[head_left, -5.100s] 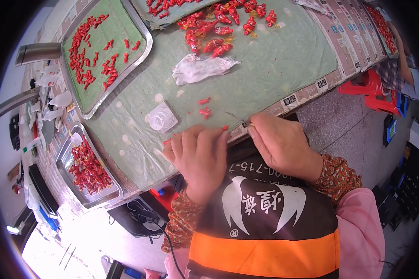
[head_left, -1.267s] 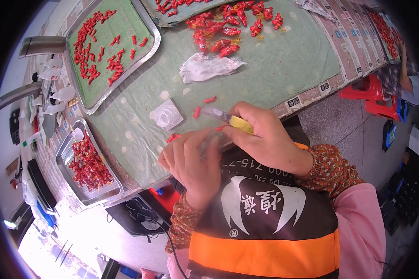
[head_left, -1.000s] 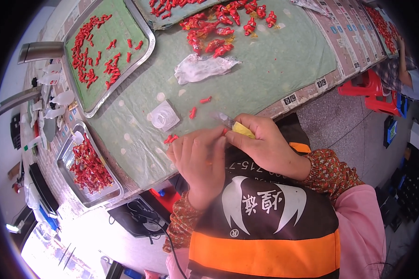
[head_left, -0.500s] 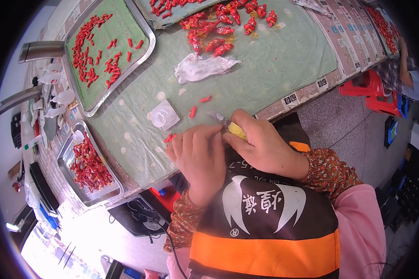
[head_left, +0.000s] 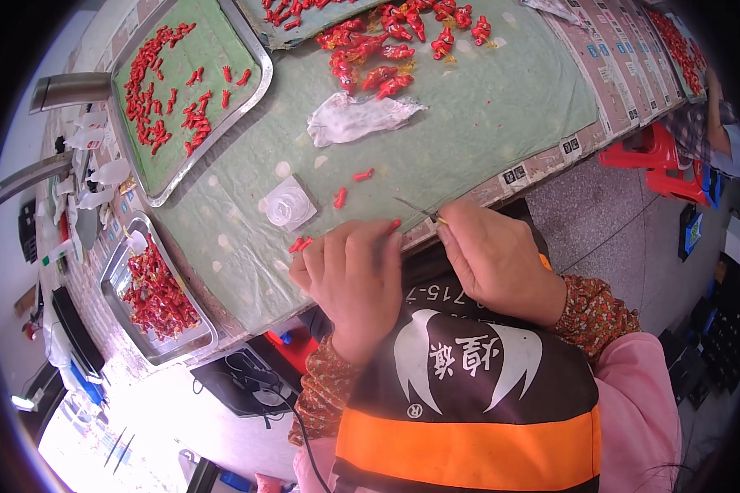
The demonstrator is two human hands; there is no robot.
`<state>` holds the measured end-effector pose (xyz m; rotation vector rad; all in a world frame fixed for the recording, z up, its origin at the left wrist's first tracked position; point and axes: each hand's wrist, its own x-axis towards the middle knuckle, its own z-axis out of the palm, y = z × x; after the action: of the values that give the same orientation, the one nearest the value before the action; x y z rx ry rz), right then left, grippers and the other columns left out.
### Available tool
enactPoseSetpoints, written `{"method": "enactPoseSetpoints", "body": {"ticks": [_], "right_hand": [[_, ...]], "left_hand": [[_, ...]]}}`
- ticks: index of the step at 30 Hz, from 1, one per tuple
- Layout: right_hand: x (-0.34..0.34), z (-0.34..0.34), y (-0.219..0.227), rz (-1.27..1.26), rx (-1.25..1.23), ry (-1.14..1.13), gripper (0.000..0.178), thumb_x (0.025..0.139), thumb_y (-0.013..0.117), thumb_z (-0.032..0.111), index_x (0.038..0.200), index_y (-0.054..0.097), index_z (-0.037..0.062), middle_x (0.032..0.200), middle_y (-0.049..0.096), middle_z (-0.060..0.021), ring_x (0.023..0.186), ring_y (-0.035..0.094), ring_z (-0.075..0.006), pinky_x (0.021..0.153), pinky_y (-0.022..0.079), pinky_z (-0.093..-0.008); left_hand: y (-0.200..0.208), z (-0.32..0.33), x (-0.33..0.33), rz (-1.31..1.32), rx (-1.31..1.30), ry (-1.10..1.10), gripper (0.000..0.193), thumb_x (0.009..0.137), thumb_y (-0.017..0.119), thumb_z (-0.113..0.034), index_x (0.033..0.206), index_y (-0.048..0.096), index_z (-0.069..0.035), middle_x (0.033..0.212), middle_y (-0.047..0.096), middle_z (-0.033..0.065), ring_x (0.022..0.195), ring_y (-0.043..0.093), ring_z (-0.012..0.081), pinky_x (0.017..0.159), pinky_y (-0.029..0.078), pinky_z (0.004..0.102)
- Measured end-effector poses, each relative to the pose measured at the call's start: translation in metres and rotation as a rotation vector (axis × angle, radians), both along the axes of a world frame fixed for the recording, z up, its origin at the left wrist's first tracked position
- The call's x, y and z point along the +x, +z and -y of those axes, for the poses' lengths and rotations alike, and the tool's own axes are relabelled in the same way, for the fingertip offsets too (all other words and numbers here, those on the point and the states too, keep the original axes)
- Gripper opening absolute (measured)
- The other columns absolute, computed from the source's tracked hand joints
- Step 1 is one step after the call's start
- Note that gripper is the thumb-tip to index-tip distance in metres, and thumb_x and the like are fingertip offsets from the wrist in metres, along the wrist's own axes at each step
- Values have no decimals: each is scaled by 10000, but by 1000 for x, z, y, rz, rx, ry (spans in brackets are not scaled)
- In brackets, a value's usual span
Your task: The person assembles small plastic figures by attaching pieces together with glue by hand, trims small components with a knife, pours liquid from a squeeze bottle into a small container, and glues additional pieces onto the figures.
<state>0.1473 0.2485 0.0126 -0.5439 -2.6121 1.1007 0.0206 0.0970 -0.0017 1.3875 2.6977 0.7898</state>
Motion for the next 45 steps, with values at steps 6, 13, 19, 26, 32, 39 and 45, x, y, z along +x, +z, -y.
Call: {"method": "enactPoseSetpoints", "body": {"ticks": [6,13,19,26,32,39,45], "right_hand": [[11,7,-9,38,285,102,182,822,634,82,979,556,29,735,595,-84,647,652,-235,518,516,-361],[14,7,-9,40,250,146,179,849,668,75,995,578,21,691,582,-60,605,632,-228,500,495,-354],[13,10,-8,34,331,179,160,880,687,65,999,602,0,662,554,-37,575,610,-199,486,475,-336],[13,10,-8,38,459,225,269,787,654,141,1017,591,16,722,587,-19,591,617,-144,495,513,-286],[11,10,-9,139,437,238,211,799,655,162,945,560,43,672,592,-23,563,650,-163,477,520,-313],[10,-6,-5,157,10,195,173,863,627,116,957,517,20,687,599,-123,606,659,-335,504,510,-441],[-33,-21,1,-38,-14,6,132,955,629,63,1067,567,29,817,616,-175,757,656,-397,636,501,-463]], "left_hand": [[-3,-2,0,11,-16,-7,209,862,775,-244,1052,697,-210,1043,652,-19,991,564,236,958,321,432],[-10,-2,0,24,22,-16,196,841,794,-221,1010,697,-197,1012,656,-12,975,568,240,950,335,432],[-8,-5,0,12,75,-20,187,784,839,-120,927,721,-144,962,675,24,923,570,237,900,353,380],[-11,0,-1,28,36,-27,198,821,807,-202,988,702,-192,1013,658,-23,973,564,236,950,333,429],[-10,-1,-1,30,38,-33,193,825,806,-205,988,702,-191,1011,660,-26,975,566,235,950,332,428],[-9,4,-1,-12,14,6,193,850,801,-219,1010,696,-196,1014,660,-16,978,571,231,952,329,418],[-8,14,-5,-163,-36,138,206,846,794,-187,1035,714,-207,1051,657,-16,1014,568,223,958,331,411]]}}
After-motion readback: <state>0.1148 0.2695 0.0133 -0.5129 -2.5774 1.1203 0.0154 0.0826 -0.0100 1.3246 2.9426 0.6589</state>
